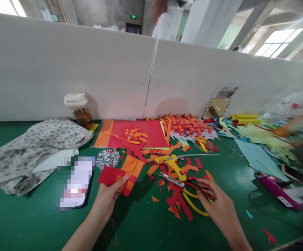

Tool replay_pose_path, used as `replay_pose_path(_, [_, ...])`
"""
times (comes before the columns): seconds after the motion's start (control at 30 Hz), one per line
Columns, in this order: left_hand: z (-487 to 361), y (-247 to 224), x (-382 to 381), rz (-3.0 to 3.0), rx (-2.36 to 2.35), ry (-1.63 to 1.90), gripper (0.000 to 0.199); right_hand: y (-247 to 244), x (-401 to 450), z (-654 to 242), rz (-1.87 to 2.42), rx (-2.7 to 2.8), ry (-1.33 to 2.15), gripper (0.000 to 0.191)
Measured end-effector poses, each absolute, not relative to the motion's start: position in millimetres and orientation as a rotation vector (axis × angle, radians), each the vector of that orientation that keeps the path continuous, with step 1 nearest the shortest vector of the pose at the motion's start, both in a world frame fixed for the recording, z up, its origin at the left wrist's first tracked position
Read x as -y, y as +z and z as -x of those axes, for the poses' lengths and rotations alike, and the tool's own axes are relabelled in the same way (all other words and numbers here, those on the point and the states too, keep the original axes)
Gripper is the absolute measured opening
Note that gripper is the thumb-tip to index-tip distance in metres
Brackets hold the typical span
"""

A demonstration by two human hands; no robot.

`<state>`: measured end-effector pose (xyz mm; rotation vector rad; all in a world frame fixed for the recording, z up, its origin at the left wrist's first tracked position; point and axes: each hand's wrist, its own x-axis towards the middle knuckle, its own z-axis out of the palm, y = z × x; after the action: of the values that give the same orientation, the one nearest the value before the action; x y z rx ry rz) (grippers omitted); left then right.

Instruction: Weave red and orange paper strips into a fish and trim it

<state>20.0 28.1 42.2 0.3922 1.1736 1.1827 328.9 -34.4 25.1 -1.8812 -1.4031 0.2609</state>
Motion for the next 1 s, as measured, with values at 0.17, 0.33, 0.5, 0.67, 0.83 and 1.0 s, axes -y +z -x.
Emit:
replay_pose_path(0.17, [-19,38,-32,-0.354,-1.154,1.204,0.027,18,48,-352,1.957,1.715,-0.12,0.032])
replay_pose_path(0.33, [-20,35,-31,-0.358,-1.149,1.19,0.029,20,39,-358,1.964,1.855,-0.205,0.032])
replay_pose_path(0.5, [-20,35,-30,-0.375,-1.136,1.193,0.028,20,11,-366,1.866,1.878,-0.256,0.03])
replay_pose_path(0.67, [-21,35,-29,-0.374,-1.142,1.18,0.022,22,-11,-367,1.879,1.965,-0.303,0.029])
replay_pose_path(0.83, [-19,32,-30,-0.38,-1.136,1.182,0.022,28,12,-369,1.897,2.08,-0.384,0.027])
replay_pose_path(1.0, [-21,32,-30,-0.403,-1.173,1.173,0.027,0,47,-379,1.897,2.316,-0.384,0.044])
